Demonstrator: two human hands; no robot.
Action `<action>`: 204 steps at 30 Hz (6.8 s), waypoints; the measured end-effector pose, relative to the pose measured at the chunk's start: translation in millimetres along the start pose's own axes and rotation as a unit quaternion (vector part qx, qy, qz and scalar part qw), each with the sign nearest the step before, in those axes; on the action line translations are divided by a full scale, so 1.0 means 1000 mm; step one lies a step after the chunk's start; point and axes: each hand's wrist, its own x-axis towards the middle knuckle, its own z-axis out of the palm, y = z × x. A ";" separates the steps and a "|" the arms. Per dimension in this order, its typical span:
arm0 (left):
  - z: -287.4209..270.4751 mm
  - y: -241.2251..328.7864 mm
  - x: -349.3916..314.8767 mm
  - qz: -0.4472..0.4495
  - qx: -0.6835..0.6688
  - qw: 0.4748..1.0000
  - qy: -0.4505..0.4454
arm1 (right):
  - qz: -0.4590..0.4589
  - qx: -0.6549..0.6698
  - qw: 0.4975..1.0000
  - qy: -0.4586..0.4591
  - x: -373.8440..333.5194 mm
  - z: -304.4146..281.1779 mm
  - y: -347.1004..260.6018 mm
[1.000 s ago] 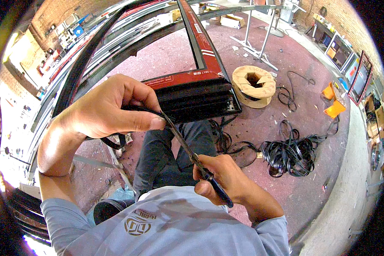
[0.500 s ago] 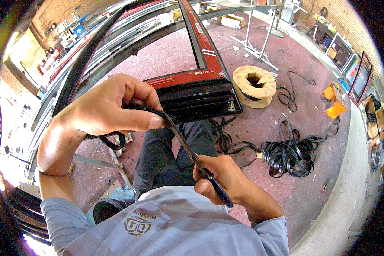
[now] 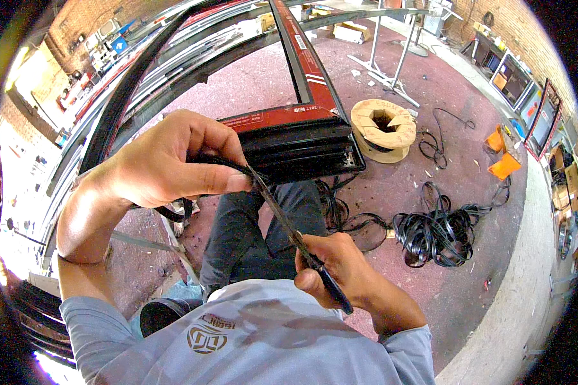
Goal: The person trims a black rubber seal attached to a red and black window frame using shears. They repeatedly reposition the frame, cut sections of the seal, and remove the cut pieces. Another person is visible in the background handling similar frames.
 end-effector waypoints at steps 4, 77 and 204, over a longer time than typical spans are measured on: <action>0.002 -0.004 0.000 0.029 0.015 0.999 0.007 | 0.040 -0.003 0.999 0.004 -0.001 0.000 -0.002; 0.035 0.005 0.095 0.244 0.289 0.898 0.223 | 0.000 0.230 0.953 0.197 -0.015 -0.044 0.108; -0.023 -0.045 -0.001 0.016 0.357 0.903 0.237 | 0.110 0.278 0.938 0.175 0.009 0.000 0.178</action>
